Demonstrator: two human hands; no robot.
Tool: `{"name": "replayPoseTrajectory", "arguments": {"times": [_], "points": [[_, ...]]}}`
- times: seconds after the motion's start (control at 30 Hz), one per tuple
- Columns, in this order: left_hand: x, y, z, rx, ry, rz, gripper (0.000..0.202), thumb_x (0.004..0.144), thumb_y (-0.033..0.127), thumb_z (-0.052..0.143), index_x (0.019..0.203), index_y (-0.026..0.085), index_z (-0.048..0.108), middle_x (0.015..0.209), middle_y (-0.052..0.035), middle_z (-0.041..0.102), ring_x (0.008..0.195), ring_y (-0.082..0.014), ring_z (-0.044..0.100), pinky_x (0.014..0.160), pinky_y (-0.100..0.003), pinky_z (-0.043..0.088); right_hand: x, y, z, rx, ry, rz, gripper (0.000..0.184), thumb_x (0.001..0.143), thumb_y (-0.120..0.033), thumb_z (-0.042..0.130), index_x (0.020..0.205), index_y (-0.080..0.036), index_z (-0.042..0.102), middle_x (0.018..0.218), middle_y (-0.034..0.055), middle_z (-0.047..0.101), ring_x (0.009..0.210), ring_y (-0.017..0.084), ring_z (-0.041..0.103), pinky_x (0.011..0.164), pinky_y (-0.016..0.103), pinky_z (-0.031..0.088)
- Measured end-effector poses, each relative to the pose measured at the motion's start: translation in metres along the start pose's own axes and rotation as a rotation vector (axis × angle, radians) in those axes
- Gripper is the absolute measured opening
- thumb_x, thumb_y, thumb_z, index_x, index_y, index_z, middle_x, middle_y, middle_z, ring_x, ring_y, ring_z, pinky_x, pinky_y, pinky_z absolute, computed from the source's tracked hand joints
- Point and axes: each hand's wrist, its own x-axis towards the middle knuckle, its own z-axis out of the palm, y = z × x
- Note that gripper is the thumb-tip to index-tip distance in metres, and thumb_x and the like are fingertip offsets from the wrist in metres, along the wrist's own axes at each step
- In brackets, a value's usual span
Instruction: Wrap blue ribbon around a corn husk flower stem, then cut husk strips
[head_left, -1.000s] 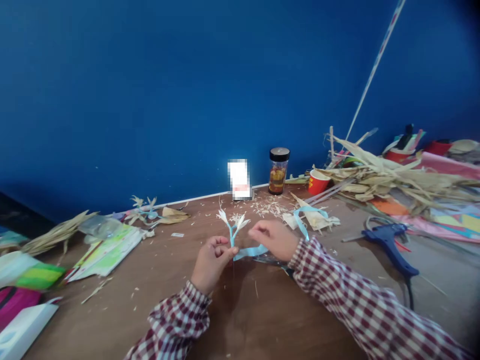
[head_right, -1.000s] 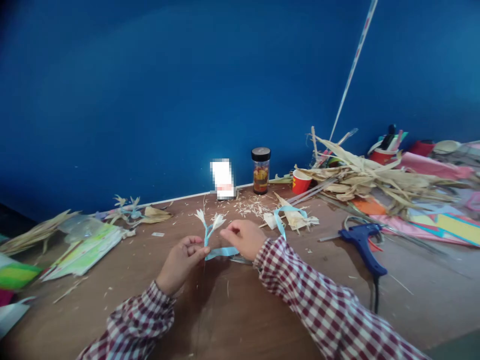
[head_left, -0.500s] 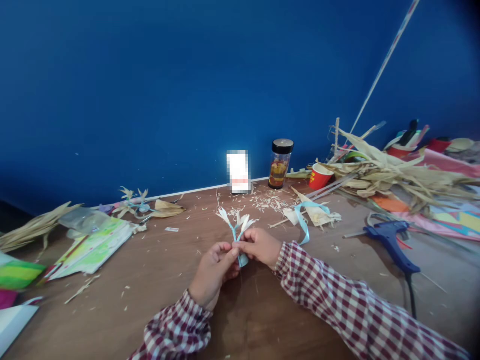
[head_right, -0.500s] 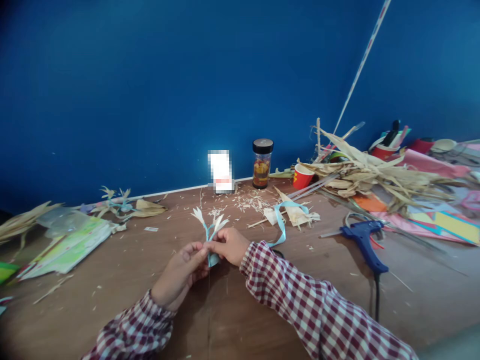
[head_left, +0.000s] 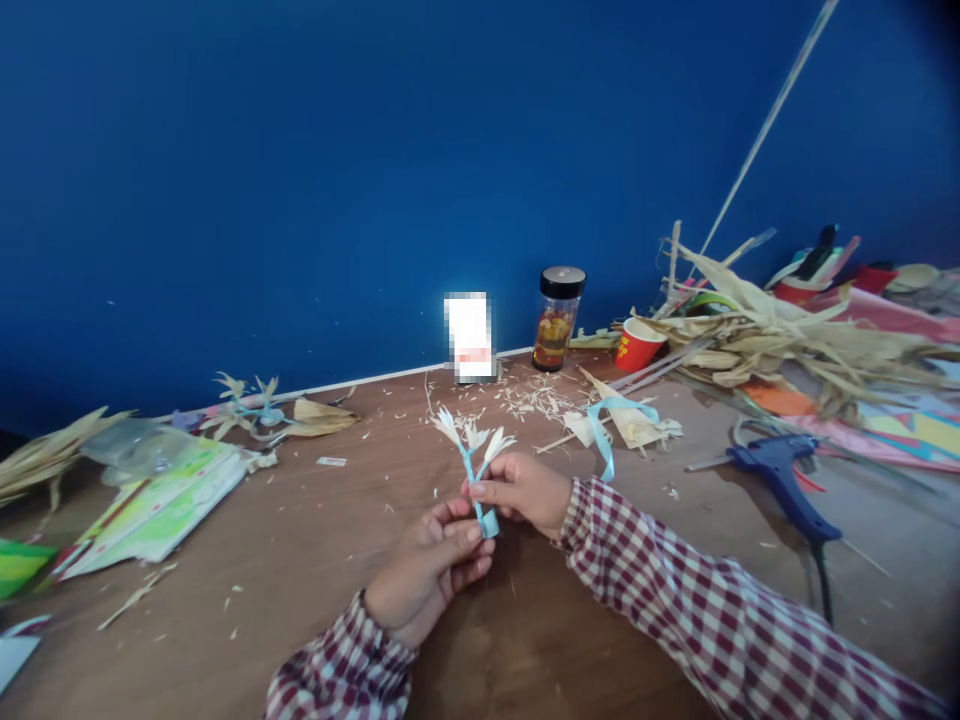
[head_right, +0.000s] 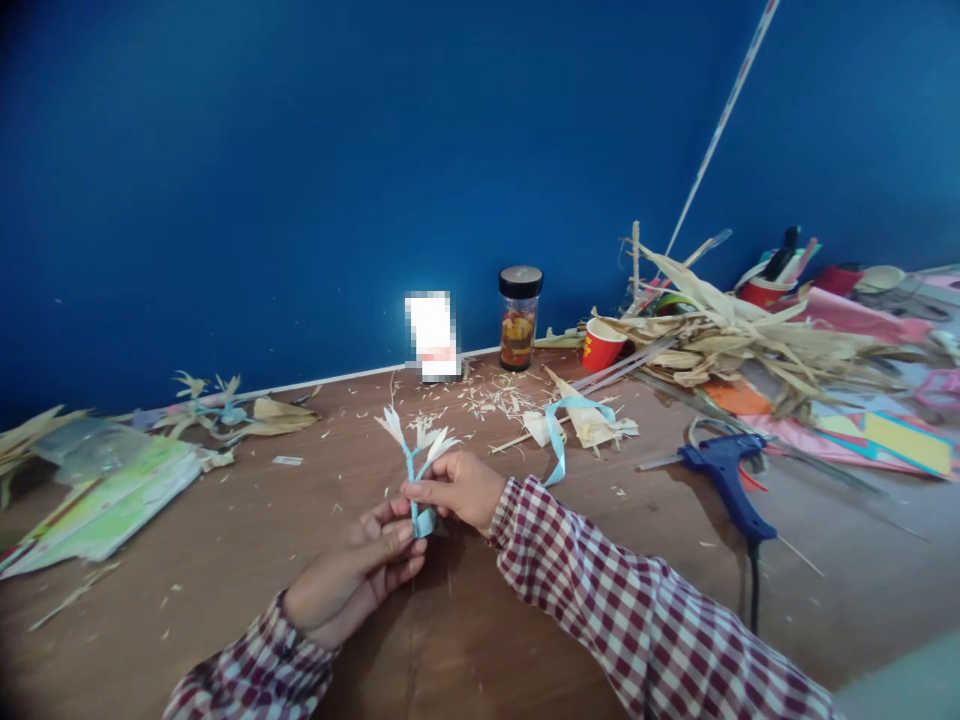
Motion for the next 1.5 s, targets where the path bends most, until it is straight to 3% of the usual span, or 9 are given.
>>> {"name": "replayPoseTrajectory", "arguments": {"times": [0.13, 0.27, 0.5, 0.97, 1.2, 1.5], "points": [[0.0, -0.005, 0.001, -0.052, -0.03, -0.02, 0.033, 0.063, 0.013, 0.073, 0.086, 0.017, 0.051, 0.067, 0.0009, 0.062, 0.06, -0.0104, 0.063, 0.06, -0.023, 0.053, -0.002, -0.002, 0.001, 0.123, -0.1, 0.015, 0.032, 0.067, -0.041, 0.067, 0.08, -0.012, 0.064, 0.066, -0.0008, 0.059, 0.044, 0.002, 0.035, 0.039, 0.017, 0.02], [0.001, -0.007, 0.003, -0.065, -0.088, 0.018, 0.03, 0.065, 0.012, 0.072, 0.086, 0.017, 0.051, 0.066, 0.0012, 0.06, 0.058, -0.0088, 0.06, 0.058, -0.021, 0.051, -0.004, -0.003, 0.001, 0.171, -0.153, 0.022, 0.031, 0.07, -0.04, 0.065, 0.079, -0.011, 0.063, 0.069, 0.0, 0.059, 0.043, 0.001, 0.032, 0.038, 0.017, 0.018], [0.002, -0.01, 0.004, -0.023, -0.094, 0.08, 0.026, 0.069, 0.016, 0.069, 0.087, 0.017, 0.051, 0.069, 0.0011, 0.059, 0.058, -0.0076, 0.057, 0.058, -0.02, 0.048, -0.004, -0.004, 0.001, 0.173, -0.109, 0.039, 0.032, 0.067, -0.04, 0.067, 0.08, -0.011, 0.062, 0.061, -0.0031, 0.054, 0.041, 0.002, 0.031, 0.036, 0.017, 0.017], [0.002, -0.013, 0.01, -0.043, -0.12, 0.126, 0.022, 0.069, 0.019, 0.07, 0.085, 0.016, 0.055, 0.074, -0.0009, 0.061, 0.062, -0.0084, 0.055, 0.064, -0.024, 0.047, -0.006, -0.003, 0.0, 0.162, -0.152, 0.018, 0.031, 0.07, -0.041, 0.065, 0.074, -0.01, 0.061, 0.05, -0.006, 0.045, 0.041, 0.003, 0.027, 0.038, 0.018, 0.014], [0.001, -0.009, 0.008, -0.013, -0.066, 0.078, 0.018, 0.073, 0.024, 0.065, 0.089, 0.019, 0.057, 0.09, -0.0043, 0.064, 0.085, -0.0157, 0.059, 0.075, -0.029, 0.047, -0.005, -0.003, -0.002, 0.3, -0.002, 0.128, 0.034, 0.063, -0.04, 0.07, 0.079, -0.012, 0.06, 0.047, -0.0072, 0.048, 0.04, 0.003, 0.033, 0.039, 0.016, 0.023], [0.004, -0.012, 0.007, -0.017, -0.067, 0.068, 0.014, 0.072, 0.025, 0.066, 0.083, 0.017, 0.062, 0.087, -0.0042, 0.064, 0.081, -0.0131, 0.059, 0.071, -0.024, 0.047, -0.002, 0.003, -0.002, 0.28, -0.013, 0.141, 0.036, 0.06, -0.04, 0.073, 0.08, -0.012, 0.062, 0.05, -0.0066, 0.049, 0.04, 0.002, 0.033, 0.039, 0.015, 0.025]]}}
